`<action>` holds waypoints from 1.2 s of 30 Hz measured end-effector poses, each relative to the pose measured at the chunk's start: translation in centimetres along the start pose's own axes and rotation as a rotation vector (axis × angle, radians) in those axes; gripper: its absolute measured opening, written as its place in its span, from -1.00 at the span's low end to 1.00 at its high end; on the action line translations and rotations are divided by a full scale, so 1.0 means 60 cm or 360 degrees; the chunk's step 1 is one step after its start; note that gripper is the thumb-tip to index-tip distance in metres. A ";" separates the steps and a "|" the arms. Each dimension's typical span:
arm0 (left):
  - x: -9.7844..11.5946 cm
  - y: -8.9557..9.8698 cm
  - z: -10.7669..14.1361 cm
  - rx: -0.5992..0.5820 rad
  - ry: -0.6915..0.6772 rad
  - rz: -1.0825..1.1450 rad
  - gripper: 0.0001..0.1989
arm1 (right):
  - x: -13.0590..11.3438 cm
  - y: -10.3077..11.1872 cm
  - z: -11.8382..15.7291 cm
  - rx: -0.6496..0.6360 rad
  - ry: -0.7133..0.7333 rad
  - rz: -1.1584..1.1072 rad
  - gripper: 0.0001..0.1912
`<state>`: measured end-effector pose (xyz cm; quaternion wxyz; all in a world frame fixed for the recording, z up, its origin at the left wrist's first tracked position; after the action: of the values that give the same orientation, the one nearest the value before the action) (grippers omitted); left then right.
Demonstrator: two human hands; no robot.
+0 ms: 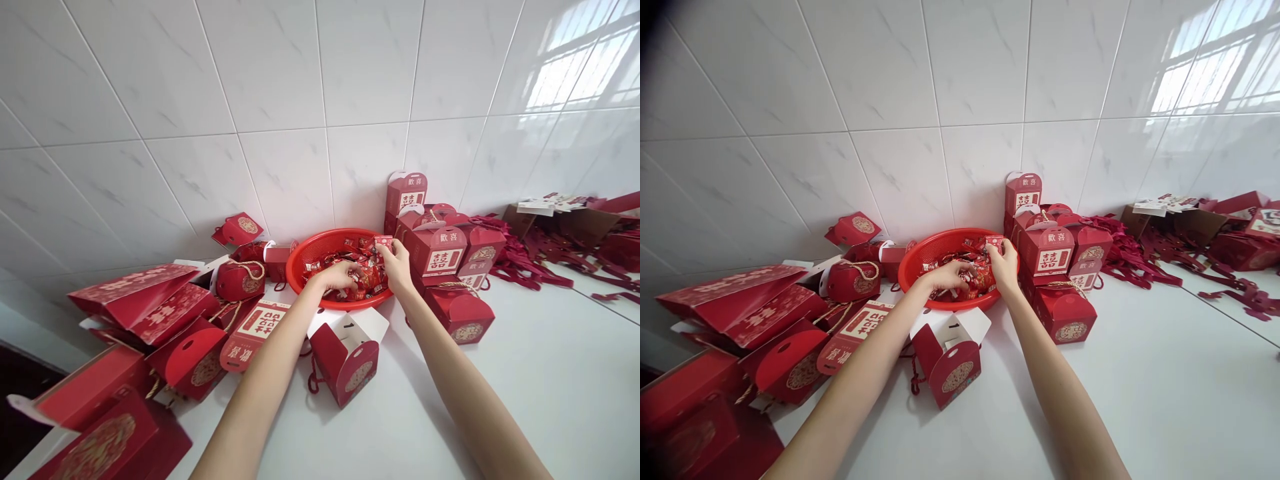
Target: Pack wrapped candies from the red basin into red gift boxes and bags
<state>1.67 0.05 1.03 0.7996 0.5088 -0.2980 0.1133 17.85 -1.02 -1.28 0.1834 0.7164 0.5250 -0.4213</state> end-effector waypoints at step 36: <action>-0.002 0.030 -0.015 0.1010 -0.0716 0.0759 -0.57 | -0.029 -0.015 0.011 -0.0406 -0.0258 -0.0336 -0.71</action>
<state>1.03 1.67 2.02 0.4712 0.6577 -0.5237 0.2667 16.63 -2.20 -0.09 0.2693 0.5919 0.6300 -0.4246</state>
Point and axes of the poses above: each hand's wrist, its own z-axis away from the middle knuckle, its own y-axis out of the back of the hand, x = y × z, the point moved 2 cm from there along -z, towards the middle knuckle, and after that the axes turned 11 degrees about y, right-handed, at the moved point
